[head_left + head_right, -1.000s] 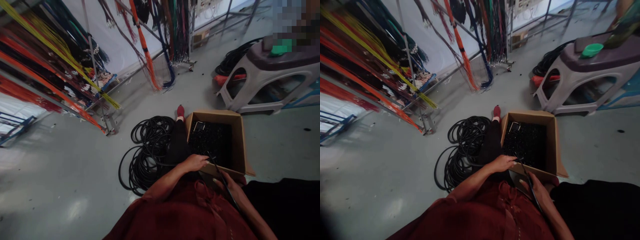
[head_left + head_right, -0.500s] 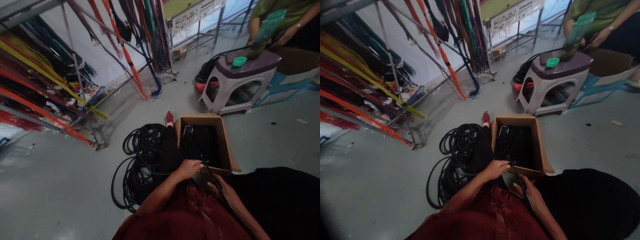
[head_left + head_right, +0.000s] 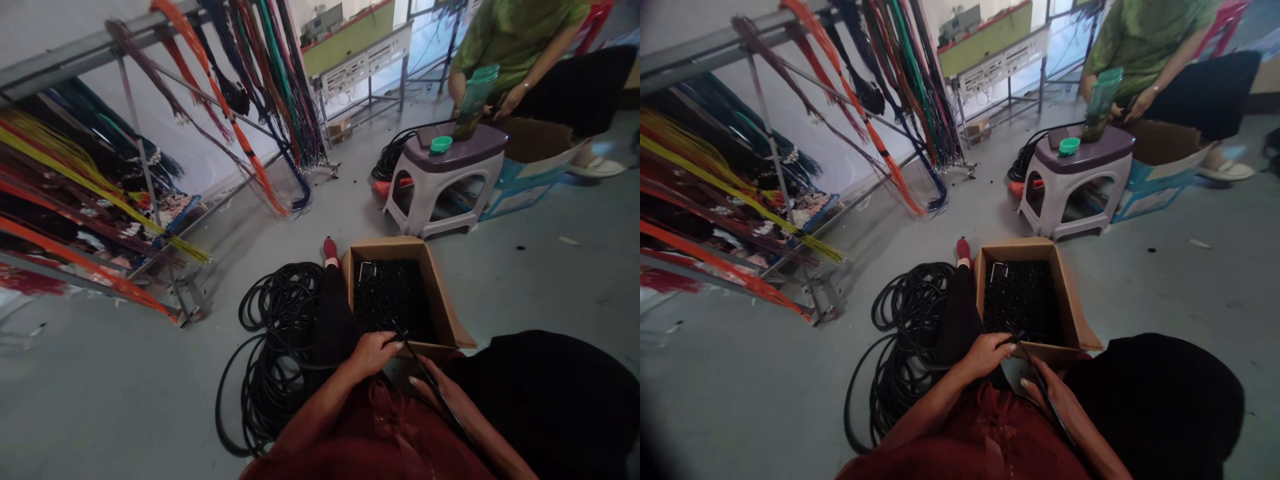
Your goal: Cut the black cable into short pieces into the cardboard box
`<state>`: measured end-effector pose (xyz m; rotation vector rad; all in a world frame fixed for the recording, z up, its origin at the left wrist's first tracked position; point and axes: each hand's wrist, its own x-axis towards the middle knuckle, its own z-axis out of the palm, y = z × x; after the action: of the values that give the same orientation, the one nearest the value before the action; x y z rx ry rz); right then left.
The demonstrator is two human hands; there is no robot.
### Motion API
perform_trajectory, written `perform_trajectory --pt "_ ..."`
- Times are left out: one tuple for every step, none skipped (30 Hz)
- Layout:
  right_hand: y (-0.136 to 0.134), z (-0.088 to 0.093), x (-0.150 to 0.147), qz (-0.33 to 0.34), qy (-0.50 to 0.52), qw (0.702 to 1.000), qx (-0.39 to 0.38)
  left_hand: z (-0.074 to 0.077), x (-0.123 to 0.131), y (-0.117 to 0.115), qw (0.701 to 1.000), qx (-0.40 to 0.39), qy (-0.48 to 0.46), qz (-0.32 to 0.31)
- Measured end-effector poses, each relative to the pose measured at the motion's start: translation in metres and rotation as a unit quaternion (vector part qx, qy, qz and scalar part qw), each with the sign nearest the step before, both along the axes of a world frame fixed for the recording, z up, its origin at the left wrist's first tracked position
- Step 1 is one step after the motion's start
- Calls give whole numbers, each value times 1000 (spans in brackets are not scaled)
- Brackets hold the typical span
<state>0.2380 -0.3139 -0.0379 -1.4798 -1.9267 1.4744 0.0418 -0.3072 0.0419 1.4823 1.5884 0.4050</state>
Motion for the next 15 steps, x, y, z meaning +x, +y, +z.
perform_trajectory --pt "0 -1 0 1 2 1000 -1 0 -1 -1 1000 15 -7 -3" --pt "0 -2 0 1 2 1000 -3 0 -2 -1 1000 27 -12 -7" --pt "0 -2 0 2 -1 1000 -4 0 -2 -2 999 33 -11 -10" --pt "0 -3 0 4 -4 1000 -6 -1 -3 -2 999 29 -7 -12" --pt "0 -3 0 7 -6 1000 -7 -1 -3 -2 1000 23 -1 -12" --pt "0 -4 0 10 -7 1000 -6 -1 -3 -3 1000 19 2 -11" --pt "0 -4 0 14 -6 1000 -5 -2 -3 -3 1000 17 4 -8" --pt "0 -5 0 18 -5 1000 -6 -3 -3 -4 1000 18 3 -4" --pt "-1 -6 1 22 -2 1000 -7 -4 -2 -4 1000 20 2 1" --pt "-1 -6 1 26 2 1000 -9 -5 -2 -4 1000 23 1 6" --pt "-1 -7 2 29 7 1000 -11 -6 -2 -4 1000 24 -1 10" --pt "-1 -8 2 30 12 999 -11 -7 -1 -4 1000 25 -2 15" --pt "-1 -9 3 30 17 999 -11 -8 -1 -4 999 26 -3 19" --pt "-1 -10 3 28 21 999 -10 -9 -1 -4 999 26 -6 22" --pt "-2 -11 3 25 23 999 -8 -10 0 -3 999 26 -8 23"
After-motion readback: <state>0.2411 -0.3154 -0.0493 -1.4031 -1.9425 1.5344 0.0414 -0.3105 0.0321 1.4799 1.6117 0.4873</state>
